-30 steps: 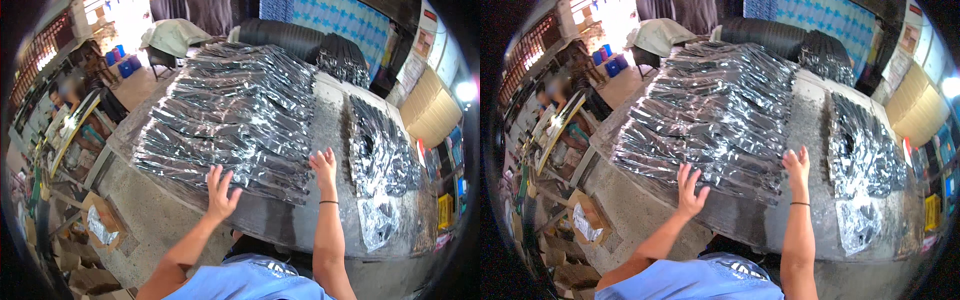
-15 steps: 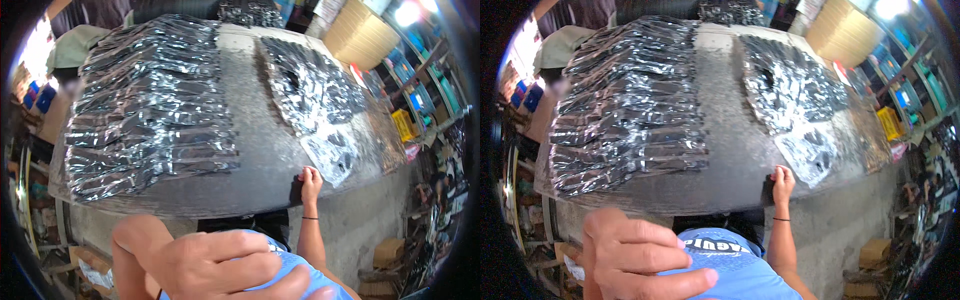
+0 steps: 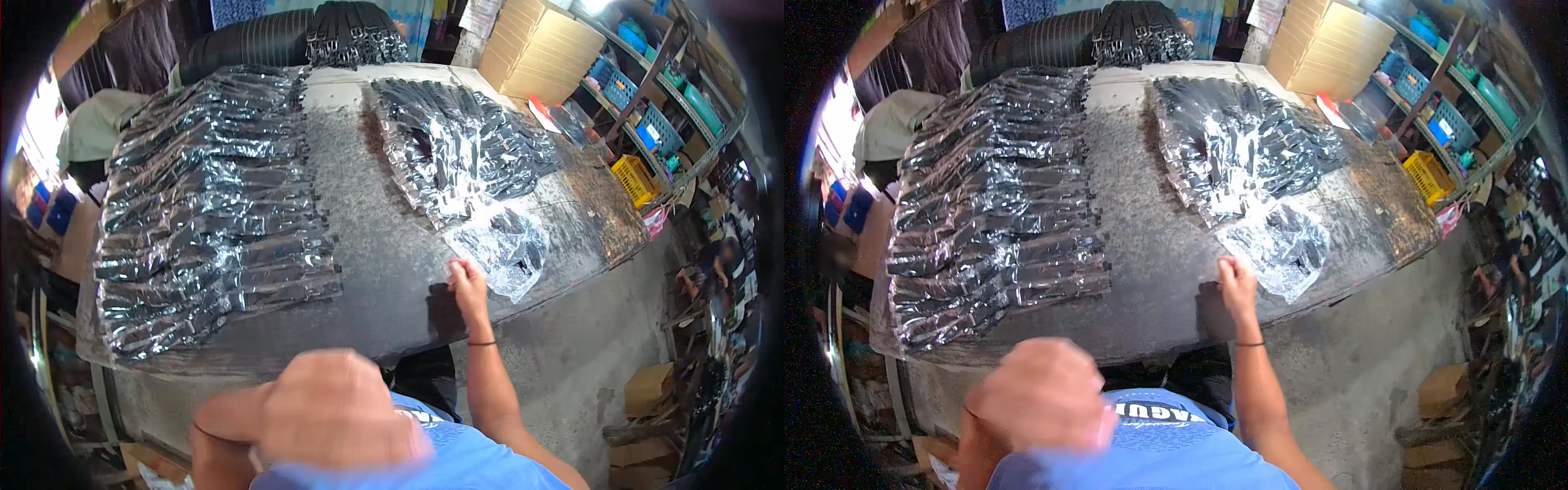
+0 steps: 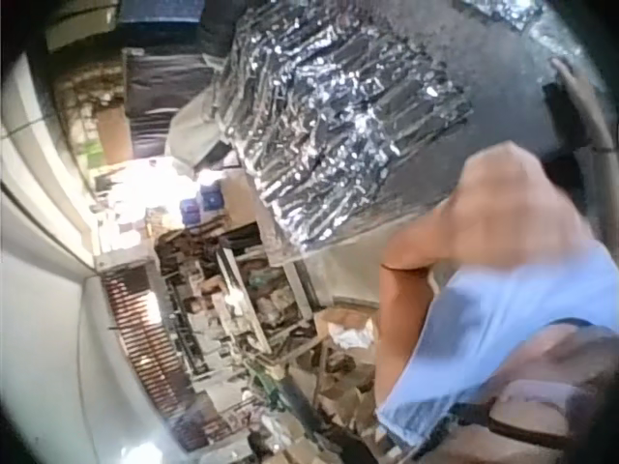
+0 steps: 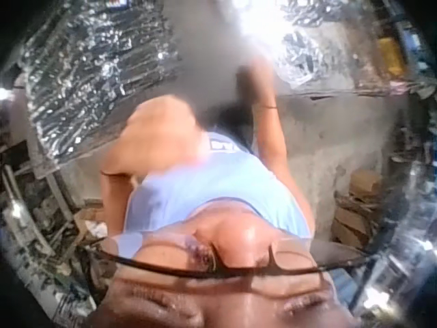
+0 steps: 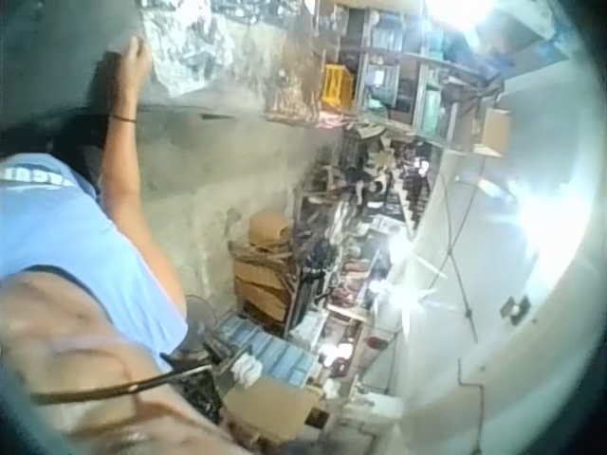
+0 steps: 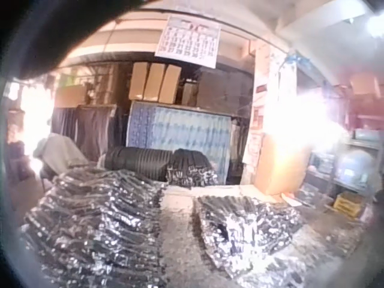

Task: Attaching plastic clips to automotive window visors and stacking them.

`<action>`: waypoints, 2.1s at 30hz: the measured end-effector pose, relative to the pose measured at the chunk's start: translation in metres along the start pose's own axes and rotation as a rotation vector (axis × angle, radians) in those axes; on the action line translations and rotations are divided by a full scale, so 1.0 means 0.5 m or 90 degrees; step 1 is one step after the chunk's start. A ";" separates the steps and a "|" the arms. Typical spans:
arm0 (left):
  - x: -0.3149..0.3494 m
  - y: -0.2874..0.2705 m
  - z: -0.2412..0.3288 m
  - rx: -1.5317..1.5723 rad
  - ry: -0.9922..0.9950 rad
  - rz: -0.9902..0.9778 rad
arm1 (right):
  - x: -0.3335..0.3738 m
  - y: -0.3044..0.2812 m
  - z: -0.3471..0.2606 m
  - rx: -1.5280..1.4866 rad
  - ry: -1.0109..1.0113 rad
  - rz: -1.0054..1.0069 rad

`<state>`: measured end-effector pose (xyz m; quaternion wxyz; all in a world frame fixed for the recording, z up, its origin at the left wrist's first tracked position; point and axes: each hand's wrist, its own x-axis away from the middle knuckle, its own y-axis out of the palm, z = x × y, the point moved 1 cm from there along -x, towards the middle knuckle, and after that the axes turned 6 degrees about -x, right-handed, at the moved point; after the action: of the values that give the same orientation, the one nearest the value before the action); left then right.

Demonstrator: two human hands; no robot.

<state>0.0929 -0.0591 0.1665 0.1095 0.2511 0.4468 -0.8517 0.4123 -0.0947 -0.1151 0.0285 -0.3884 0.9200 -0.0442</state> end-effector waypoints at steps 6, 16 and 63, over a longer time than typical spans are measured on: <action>0.156 0.329 -0.266 -0.042 -0.267 0.150 | -0.304 -0.037 0.009 0.171 -0.173 0.143; 0.193 0.381 -0.308 -0.094 -0.452 0.152 | -0.419 0.022 -0.042 0.520 0.045 0.327; 0.013 0.330 -0.293 -0.012 -0.031 -0.061 | 0.195 -0.055 -0.287 0.274 -0.383 -0.498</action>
<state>0.2035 -0.0344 -0.0231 0.0817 0.2071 0.4635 -0.8577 0.3517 -0.1754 0.0286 0.3510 -0.6829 0.6281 -0.1260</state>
